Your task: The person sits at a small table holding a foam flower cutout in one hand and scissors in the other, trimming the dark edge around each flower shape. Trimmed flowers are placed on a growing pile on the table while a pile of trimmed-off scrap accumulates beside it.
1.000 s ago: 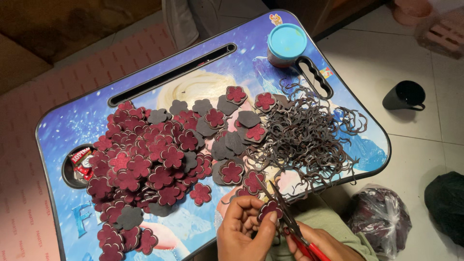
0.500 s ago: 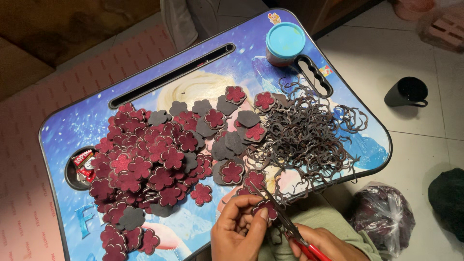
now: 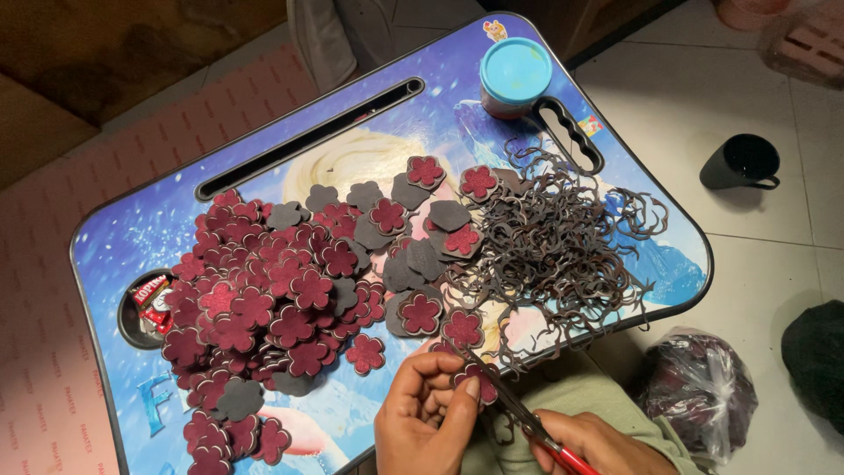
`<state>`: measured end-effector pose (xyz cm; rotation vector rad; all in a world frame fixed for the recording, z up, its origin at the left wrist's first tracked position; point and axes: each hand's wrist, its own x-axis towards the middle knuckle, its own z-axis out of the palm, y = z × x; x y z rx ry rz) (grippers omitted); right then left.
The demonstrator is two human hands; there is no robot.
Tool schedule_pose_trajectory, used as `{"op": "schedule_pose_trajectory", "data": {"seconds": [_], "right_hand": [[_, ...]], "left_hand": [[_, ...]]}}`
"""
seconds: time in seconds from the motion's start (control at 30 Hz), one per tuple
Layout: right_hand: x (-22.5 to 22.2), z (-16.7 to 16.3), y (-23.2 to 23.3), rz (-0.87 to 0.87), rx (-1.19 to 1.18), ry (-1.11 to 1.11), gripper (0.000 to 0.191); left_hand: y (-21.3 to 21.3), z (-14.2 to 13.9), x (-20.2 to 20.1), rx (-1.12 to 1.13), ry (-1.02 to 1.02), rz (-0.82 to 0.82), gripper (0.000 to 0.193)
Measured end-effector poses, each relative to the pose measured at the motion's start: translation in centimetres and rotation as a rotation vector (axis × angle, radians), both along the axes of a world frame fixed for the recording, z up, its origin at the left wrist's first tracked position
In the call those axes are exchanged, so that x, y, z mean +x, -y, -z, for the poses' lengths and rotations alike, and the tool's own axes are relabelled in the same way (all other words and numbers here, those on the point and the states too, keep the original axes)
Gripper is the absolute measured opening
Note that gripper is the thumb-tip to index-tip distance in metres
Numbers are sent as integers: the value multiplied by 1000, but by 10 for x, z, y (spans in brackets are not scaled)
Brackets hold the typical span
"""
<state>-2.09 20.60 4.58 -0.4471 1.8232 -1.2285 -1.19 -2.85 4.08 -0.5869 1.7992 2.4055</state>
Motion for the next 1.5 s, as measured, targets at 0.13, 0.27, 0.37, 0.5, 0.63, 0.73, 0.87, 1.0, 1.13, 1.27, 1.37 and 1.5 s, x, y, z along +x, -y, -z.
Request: {"op": "schedule_pose_trajectory", "data": {"seconds": [0.13,0.27,0.37,0.5,0.63,0.73,0.87,1.0,1.13,1.27,1.37,1.5], "right_hand": [[2,-1,0,39,44,22,34],[1,4,-3,10,-4,19,35],[3,12,-3,23,-21,87,36],[6,23,-1,86,-157,226,60],[11,26,0,107,-265,215,85],[12,26,-2,122,-184,234,90],[11,26,-3,116,-153,173,98],[11,25,-2,133,-163,177,99],[13,25,-1,159,-198,220,97],[14,28,-1,174,-214,227,93],[15,30,-2,190,-224,226,90],[16,29,0,216,-239,219,86]], "left_hand": [[-1,0,0,-26,-12,0,25],[-3,0,-1,-14,-2,22,25],[-8,0,0,67,-13,-9,21],[-15,2,3,171,19,17,24],[-26,3,7,251,13,26,24],[-32,6,8,245,13,31,27],[-37,11,9,202,-34,46,30],[-37,13,11,236,1,54,30],[-38,15,13,227,1,51,30],[-41,19,14,248,12,45,29],[-43,23,13,168,-26,72,29],[-41,24,15,177,-17,75,29]]}}
